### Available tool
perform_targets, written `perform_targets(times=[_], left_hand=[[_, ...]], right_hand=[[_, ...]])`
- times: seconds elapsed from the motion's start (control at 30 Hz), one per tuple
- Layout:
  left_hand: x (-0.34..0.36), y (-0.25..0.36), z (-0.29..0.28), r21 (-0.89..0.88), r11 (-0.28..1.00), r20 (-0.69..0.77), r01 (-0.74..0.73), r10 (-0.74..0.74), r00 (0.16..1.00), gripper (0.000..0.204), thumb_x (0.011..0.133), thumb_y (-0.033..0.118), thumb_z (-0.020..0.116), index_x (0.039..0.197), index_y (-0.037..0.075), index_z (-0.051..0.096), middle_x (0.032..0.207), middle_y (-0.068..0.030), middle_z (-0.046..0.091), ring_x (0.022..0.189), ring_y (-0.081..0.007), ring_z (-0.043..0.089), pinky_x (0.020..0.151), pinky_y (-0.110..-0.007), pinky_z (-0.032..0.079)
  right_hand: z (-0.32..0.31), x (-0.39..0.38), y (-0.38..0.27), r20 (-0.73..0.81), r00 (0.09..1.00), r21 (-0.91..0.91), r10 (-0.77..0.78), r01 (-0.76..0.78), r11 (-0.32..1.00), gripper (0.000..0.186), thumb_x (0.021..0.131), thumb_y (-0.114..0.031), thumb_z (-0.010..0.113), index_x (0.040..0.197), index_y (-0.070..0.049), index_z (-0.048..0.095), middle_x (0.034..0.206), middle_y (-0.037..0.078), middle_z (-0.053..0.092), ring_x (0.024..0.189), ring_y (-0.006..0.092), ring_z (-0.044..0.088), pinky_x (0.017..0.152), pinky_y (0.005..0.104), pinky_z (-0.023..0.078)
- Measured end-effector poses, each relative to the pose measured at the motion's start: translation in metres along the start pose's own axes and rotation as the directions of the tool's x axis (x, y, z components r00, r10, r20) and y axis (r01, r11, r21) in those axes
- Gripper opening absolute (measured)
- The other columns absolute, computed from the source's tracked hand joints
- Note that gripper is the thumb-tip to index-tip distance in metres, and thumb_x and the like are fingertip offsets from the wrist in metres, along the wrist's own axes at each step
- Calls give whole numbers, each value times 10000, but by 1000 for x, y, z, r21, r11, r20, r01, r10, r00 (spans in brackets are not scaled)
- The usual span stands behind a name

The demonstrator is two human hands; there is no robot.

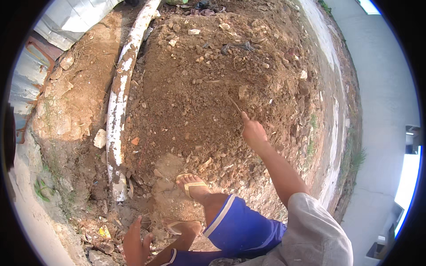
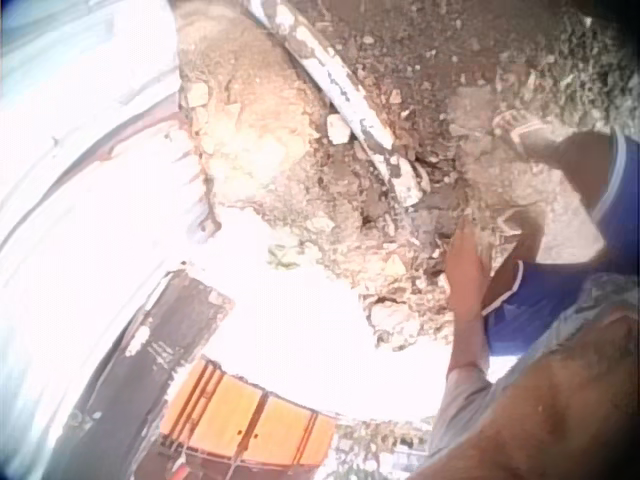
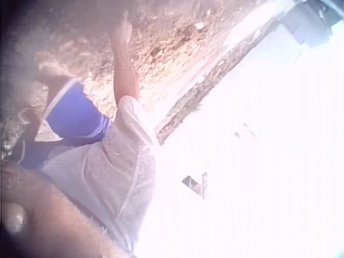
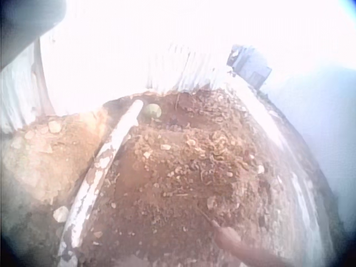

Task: The person places stones around a PVC pipe in a trench and then fills the trench with soil using their hands and a stick.

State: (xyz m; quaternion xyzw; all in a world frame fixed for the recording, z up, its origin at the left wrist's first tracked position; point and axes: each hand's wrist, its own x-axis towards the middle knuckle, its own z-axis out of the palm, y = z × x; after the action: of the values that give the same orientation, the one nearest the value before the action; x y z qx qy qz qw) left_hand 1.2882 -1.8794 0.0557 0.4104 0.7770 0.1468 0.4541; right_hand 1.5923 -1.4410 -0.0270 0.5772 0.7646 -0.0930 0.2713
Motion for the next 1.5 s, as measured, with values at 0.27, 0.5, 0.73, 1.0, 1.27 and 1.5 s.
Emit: perform_targets(times=[0.27,0.5,0.73,1.0,1.27,1.5], left_hand=[[-55,-2,116,136,980,112,147,-163,980,468,872,224,707,1272,8,597,1164,-243,648,1069,-425,624,900,-499,502],[-162,193,66,-327,910,255,254,-174,951,469,939,201,633,1350,-9,550,1321,-264,602,1222,-401,591,1030,-413,468],[-256,183,108,168,969,112,179,-199,974,571,892,380,667,1351,53,576,1457,-203,493,1347,-379,464,1102,-590,325],[-232,204,147,153,948,-17,280,-281,960,563,832,362,715,1243,-14,634,1401,-250,514,1306,-452,465,1082,-538,378],[-207,262,188,138,870,-31,474,-474,880,499,845,324,697,1210,-13,654,1377,-269,530,1306,-479,455,1116,-545,367],[-175,331,150,296,848,-51,439,-445,894,486,843,257,717,1227,-28,634,1387,-276,514,1301,-467,465,1105,-527,388]], right_hand=[[-28,-27,-48,202,974,329,108,-171,929,450,1021,-121,399,1446,28,418,1118,260,682,1042,402,684,871,488,575],[-65,-223,21,318,948,451,12,-163,878,416,935,-158,488,1312,11,532,1101,287,667,1027,425,676,874,536,546],[-71,-172,77,456,860,-31,-229,272,962,307,953,-114,559,1246,-54,628,1267,135,580,1083,309,672,889,435,582],[-78,76,51,186,843,-347,-504,537,769,521,956,-137,617,1452,-135,457,1392,60,490,1078,280,674,806,442,588],[-82,129,54,356,804,-435,-476,593,678,525,891,-180,721,1383,-131,544,1379,47,442,1064,267,667,804,403,558],[-115,92,85,272,652,-512,-708,721,468,523,854,-183,753,1336,-88,571,1401,122,441,1052,305,673,847,409,571]])
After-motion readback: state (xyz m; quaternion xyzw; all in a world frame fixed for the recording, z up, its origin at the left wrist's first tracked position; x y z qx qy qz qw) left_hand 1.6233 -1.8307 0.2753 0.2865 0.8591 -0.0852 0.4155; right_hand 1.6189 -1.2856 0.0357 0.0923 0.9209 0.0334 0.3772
